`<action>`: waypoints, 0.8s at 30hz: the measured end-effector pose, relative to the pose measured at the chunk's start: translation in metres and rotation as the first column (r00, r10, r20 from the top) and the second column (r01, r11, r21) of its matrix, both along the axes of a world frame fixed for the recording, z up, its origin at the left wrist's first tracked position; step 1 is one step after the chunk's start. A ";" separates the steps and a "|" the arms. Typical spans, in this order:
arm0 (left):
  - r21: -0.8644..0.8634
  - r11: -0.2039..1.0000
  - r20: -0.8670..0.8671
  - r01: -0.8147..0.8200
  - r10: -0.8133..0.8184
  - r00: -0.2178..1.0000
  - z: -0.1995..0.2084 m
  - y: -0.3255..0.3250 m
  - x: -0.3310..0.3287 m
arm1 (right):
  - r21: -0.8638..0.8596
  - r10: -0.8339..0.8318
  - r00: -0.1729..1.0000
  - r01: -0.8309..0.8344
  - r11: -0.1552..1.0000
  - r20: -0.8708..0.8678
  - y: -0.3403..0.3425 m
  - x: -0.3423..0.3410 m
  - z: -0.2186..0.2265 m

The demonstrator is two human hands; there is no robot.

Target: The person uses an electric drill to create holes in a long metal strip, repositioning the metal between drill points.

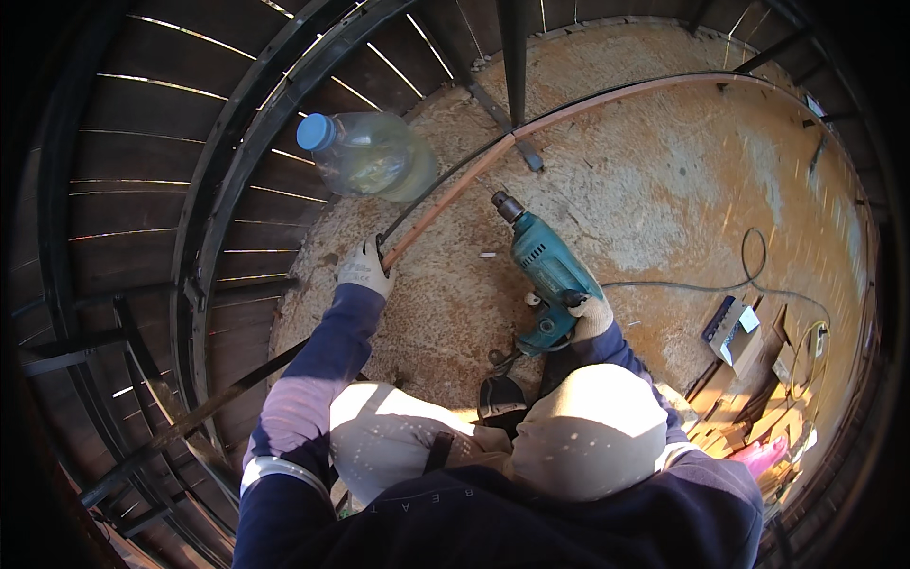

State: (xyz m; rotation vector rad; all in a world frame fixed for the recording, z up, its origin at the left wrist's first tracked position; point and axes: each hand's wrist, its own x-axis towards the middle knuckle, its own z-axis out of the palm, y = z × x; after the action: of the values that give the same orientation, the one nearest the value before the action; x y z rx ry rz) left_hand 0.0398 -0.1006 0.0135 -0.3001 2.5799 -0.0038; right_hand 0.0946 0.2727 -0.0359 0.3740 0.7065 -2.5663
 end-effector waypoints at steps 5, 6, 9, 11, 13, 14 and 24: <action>0.010 1.000 0.024 -0.006 0.006 1.000 -0.006 -0.006 0.004 | -0.103 -0.031 0.991 0.044 0.994 0.128 -0.011 -0.002 0.014; 0.020 1.000 0.016 -0.009 0.009 1.000 -0.005 -0.006 0.002 | -0.134 -0.021 0.988 0.042 0.990 0.152 -0.011 -0.007 0.013; 0.049 0.999 -0.015 -0.018 0.019 1.000 -0.003 -0.007 0.004 | -0.163 -0.023 0.983 0.054 0.985 0.183 -0.013 -0.010 0.009; 0.067 0.997 -0.031 -0.031 0.033 0.999 -0.003 -0.006 0.003 | -0.137 -0.037 0.985 0.061 0.989 0.169 -0.014 -0.009 0.005; 0.077 0.996 -0.031 -0.053 0.056 0.998 -0.001 -0.004 0.003 | -0.093 -0.048 0.989 0.061 0.994 0.139 -0.016 -0.006 0.001; 0.081 0.996 -0.041 -0.044 0.047 0.998 -0.002 -0.003 0.003 | -0.098 -0.048 0.988 0.063 0.993 0.148 -0.015 -0.005 -0.001; 0.119 0.993 -0.155 0.012 0.007 0.988 -0.013 -0.013 0.010 | -0.217 -0.039 0.968 0.095 0.972 0.250 -0.010 -0.005 -0.005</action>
State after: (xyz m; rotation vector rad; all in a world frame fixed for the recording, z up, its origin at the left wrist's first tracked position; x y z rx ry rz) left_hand 0.0502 -0.1132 0.0006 -0.2613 2.7213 0.1797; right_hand 0.0894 0.2625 -0.0410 0.6326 0.3117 -2.5681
